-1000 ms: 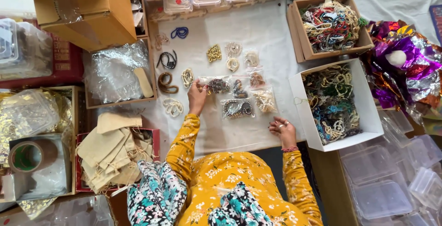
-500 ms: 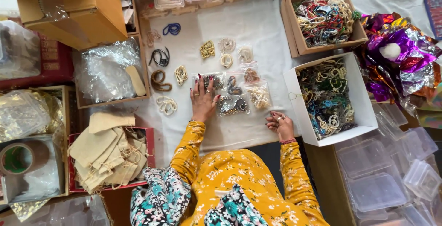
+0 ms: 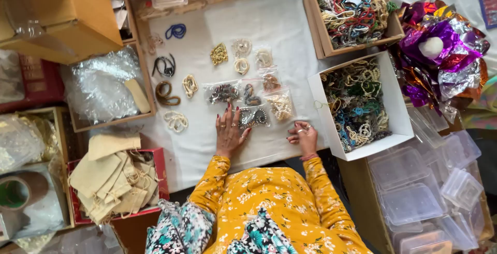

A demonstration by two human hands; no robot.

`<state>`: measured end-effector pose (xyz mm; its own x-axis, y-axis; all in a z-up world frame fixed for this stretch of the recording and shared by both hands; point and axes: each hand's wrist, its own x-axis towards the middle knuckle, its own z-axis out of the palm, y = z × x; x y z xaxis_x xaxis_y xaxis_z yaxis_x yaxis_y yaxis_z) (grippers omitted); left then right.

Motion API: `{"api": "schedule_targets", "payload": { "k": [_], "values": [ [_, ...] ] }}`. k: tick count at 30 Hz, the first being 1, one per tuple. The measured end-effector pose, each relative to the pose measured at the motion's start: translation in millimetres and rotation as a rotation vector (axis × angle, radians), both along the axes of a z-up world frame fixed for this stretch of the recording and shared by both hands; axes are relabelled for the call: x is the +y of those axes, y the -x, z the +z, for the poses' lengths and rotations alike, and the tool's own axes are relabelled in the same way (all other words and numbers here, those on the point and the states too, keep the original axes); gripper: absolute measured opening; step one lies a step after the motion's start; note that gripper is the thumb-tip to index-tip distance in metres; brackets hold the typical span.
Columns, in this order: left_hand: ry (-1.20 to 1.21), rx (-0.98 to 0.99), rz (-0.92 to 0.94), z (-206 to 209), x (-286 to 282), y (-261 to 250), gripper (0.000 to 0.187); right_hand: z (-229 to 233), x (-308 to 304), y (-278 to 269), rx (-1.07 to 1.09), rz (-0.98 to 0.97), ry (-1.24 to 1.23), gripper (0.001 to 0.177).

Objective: The person sorts through various jewelry items, including bracelets and necklaces, laid out on a white table. They pick up individual pieces, place them into small beige cloth pouches, and tie the pouches closed with drawstrings.

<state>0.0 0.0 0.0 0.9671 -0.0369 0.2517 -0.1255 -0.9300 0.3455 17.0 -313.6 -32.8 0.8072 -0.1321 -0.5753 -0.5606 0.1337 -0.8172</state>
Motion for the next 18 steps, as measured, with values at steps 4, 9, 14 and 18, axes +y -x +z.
{"api": "schedule_targets", "payload": {
  "k": [4,9,14,18],
  "values": [
    [-0.012,0.03,0.013,3.9,-0.8,-1.1,0.088,79.0,42.7,-12.6,-0.759,0.375,1.022,0.069],
    [-0.024,0.025,0.023,-0.9,-1.6,0.9,0.087,89.8,53.5,-61.5,-1.034,0.752,1.183,0.078],
    [-0.014,0.045,0.043,1.7,-1.5,-1.0,0.087,69.2,70.5,-90.2,-1.032,0.844,1.185,0.069],
    [-0.035,0.067,0.031,0.4,0.4,-3.0,0.088,67.2,79.1,-115.7,-0.998,0.874,1.144,0.066]
  ]
}}
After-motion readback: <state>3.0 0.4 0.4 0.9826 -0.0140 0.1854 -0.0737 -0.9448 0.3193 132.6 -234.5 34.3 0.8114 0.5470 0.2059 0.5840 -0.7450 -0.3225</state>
